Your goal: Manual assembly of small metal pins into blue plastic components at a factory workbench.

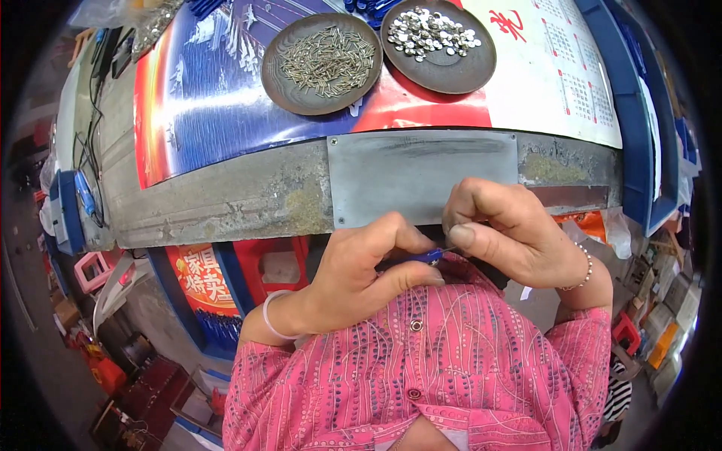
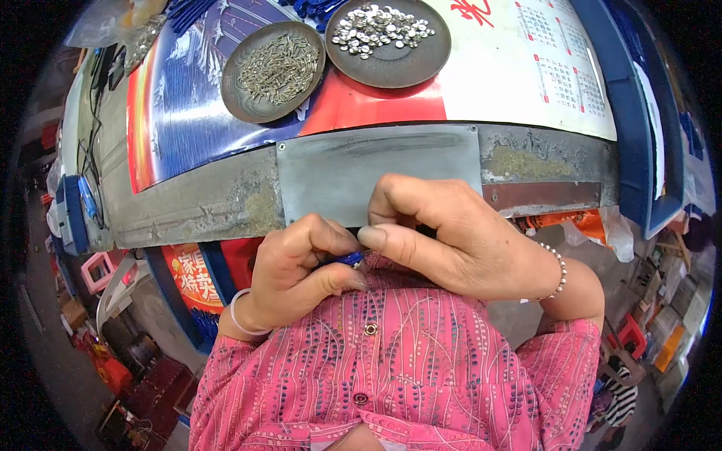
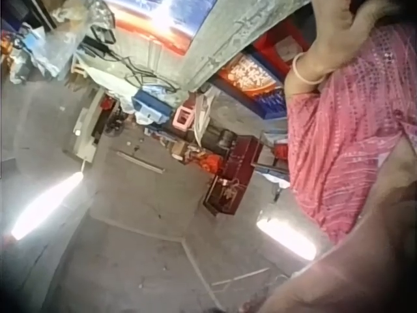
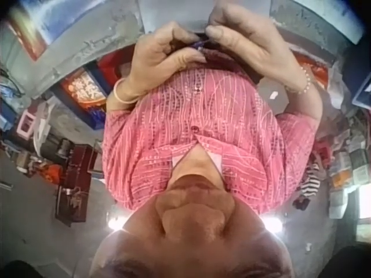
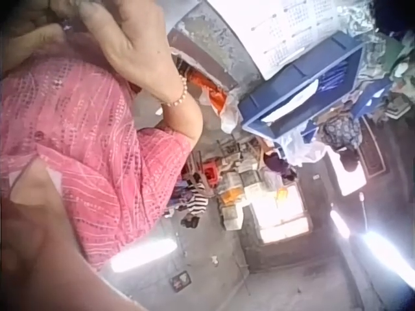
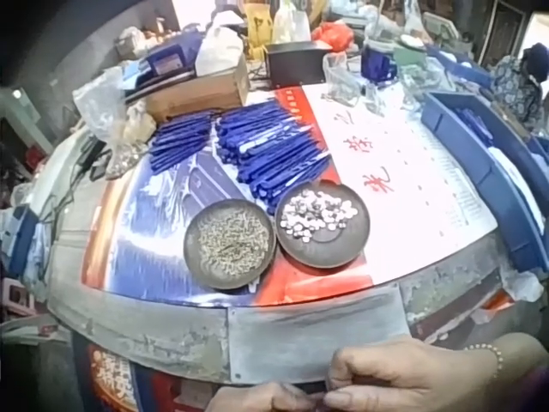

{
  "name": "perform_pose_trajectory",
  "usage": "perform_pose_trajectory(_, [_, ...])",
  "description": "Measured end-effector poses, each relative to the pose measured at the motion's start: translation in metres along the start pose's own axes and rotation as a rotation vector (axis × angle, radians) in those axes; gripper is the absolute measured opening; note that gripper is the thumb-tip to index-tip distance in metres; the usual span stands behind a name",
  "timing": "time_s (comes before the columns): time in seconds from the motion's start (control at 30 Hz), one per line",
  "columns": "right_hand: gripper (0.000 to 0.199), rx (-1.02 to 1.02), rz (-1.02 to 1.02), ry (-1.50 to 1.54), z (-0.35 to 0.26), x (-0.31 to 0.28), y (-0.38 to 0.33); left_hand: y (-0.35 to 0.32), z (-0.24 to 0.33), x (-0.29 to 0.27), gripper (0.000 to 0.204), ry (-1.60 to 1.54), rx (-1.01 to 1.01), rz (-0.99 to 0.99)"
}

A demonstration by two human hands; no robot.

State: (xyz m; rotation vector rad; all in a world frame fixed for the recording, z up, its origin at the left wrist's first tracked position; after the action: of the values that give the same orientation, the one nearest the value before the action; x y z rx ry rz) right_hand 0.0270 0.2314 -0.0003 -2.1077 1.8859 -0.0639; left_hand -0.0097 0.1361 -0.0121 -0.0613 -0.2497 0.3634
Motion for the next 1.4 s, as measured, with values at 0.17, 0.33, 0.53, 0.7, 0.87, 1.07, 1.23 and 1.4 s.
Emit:
perform_pose_trajectory(0.17, [0.021,-0.091,-0.049,-0.054,-0.004,0.009,-0.003,-0.001,-0.002,0.004,0.024,-0.018,-0.002,-0.01])
perform_pose_trajectory(0.33, [0.015,0.017,-0.058,0.146,0.003,0.012,-0.006,-0.002,0.0,0.007,0.02,-0.119,0.008,0.028])
perform_pose_trajectory(0.53, [0.027,0.019,0.14,0.383,0.017,0.014,-0.014,0.001,0.004,0.016,0.059,-0.005,0.119,0.072])
perform_pose_trajectory(0.7, [0.014,-0.197,0.235,-0.008,0.0,0.006,-0.022,0.0,-0.011,0.02,0.071,-0.055,-0.025,0.043])
perform_pose_trajectory(0.87, [0.023,-0.072,0.351,0.217,0.009,-0.012,-0.028,-0.001,0.041,0.009,0.07,0.329,0.346,0.166])
perform_pose_trajectory(1.07, [0.031,-0.103,0.457,0.397,0.014,-0.029,-0.033,-0.076,0.145,0.006,0.032,-0.398,1.049,0.129])
perform_pose_trajectory(1.23, [0.029,-0.109,0.426,0.448,0.017,-0.021,-0.028,-0.113,0.164,0.01,0.037,-0.777,1.535,-0.04])
perform_pose_trajectory(1.4, [0.028,-0.119,0.4,0.452,0.016,-0.02,-0.026,-0.094,0.173,0.012,0.037,-0.794,1.366,-0.145])
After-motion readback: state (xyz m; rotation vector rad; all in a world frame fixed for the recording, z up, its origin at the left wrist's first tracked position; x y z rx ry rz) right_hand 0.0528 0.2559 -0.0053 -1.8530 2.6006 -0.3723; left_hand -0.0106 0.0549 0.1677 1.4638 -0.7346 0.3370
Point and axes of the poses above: each hand's wrist, its own y-axis towards the middle knuckle, its own x-axis out of the palm, z = x × y, the point moved 10 cm from there along y, towards the middle knuckle, and after that the axes turned 12 degrees about -y, right-handed, at the moved point
